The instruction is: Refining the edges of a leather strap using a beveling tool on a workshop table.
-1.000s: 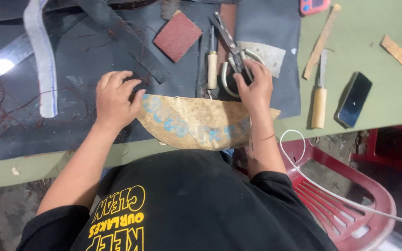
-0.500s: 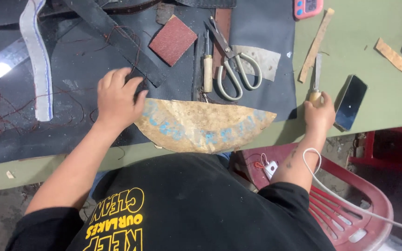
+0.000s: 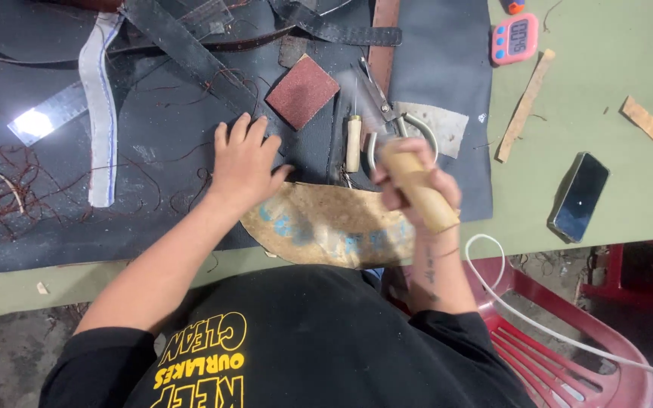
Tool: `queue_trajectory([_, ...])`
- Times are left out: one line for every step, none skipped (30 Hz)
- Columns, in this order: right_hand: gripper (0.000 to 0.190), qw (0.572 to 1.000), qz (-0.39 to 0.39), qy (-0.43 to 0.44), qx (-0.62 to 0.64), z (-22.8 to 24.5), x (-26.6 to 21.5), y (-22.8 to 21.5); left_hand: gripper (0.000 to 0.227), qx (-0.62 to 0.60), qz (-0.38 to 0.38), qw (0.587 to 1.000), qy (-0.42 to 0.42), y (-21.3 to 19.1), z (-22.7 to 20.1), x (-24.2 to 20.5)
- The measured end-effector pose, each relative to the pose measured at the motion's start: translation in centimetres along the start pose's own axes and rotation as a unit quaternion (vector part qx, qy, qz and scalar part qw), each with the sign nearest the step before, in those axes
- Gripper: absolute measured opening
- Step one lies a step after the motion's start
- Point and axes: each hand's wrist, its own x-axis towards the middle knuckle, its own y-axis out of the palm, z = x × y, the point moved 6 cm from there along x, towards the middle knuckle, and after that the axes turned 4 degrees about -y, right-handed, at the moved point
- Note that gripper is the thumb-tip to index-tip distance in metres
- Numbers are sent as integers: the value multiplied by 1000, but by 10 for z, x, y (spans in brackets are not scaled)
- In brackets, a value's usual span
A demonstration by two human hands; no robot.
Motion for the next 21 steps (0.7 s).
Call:
queue_trajectory([62, 1000, -1, -1, 0, -3, 10, 24, 51, 0, 1, 1000, 1, 5, -1, 4])
queue_trajectory([74, 997, 66, 0, 32, -6, 19, 57, 55, 8, -33, 999, 0, 6, -2, 8])
queue_trajectory([88, 989, 132, -1, 63, -8, 28, 89, 60, 16, -66, 998, 0, 8, -4, 12])
queue_trajectory([88, 989, 131, -2, 62, -14, 28, 95, 60, 15, -66, 998, 1, 12, -2, 11])
queue_trajectory([74, 981, 173, 24, 87, -21, 28, 106, 50, 19, -84, 996, 8, 13, 0, 13])
queue_trajectory([65, 969, 214, 49, 110, -28, 27, 116, 43, 23, -102, 994, 14, 14, 3, 14])
queue_trajectory([65, 970, 213, 47, 109, -27, 29, 123, 43, 23, -103, 994, 16, 16, 2, 15])
queue_trajectory([59, 974, 201, 24, 100, -24, 32, 128, 34, 30, -96, 995, 9, 20, 2, 16])
queue_trajectory([53, 978, 189, 4, 92, -22, 33, 133, 26, 36, -88, 995, -2, 25, 3, 13])
queue_trajectory([53, 978, 188, 5, 92, -18, 28, 139, 26, 35, -87, 996, -3, 24, 11, 13])
queue_trajectory([50, 991, 130, -26, -36, -12, 27, 137, 20, 28, -95, 995, 33, 23, 15, 13])
queue_trajectory([52, 982, 69, -57, -164, -4, 25, 135, 19, 21, -104, 992, 68, 22, 19, 12])
queue_trajectory([52, 982, 70, -56, -164, -10, 26, 132, 19, 20, -104, 992, 67, 22, 27, 7])
queue_trajectory([52, 963, 73, -106, -238, -11, 26, 130, 20, 41, -134, 987, 76, 20, 34, 0])
queue_trajectory([52, 935, 75, -156, -310, -11, 27, 129, 21, 61, -165, 981, 85, 18, 41, -5])
queue_trajectory([52, 935, 76, -155, -310, -13, 27, 129, 21, 61, -165, 981, 84, 13, 41, -15])
queue_trajectory([48, 938, 70, -165, -296, -15, 26, 129, 20, 42, -153, 983, 86, 9, 43, -28])
queue_trajectory([45, 942, 65, -174, -281, -17, 25, 130, 19, 24, -142, 986, 89, 5, 45, -41])
queue_trajectory([45, 942, 68, -171, -279, -22, 26, 125, 19, 25, -141, 986, 84, -5, 40, -48])
queue_trajectory([49, 909, 77, -200, -358, -26, 25, 123, 21, -7, -112, 990, 80, -11, 37, -55])
queue_trajectory([53, 868, 86, -228, -433, -30, 25, 123, 28, -38, -82, 993, 74, -18, 34, -63])
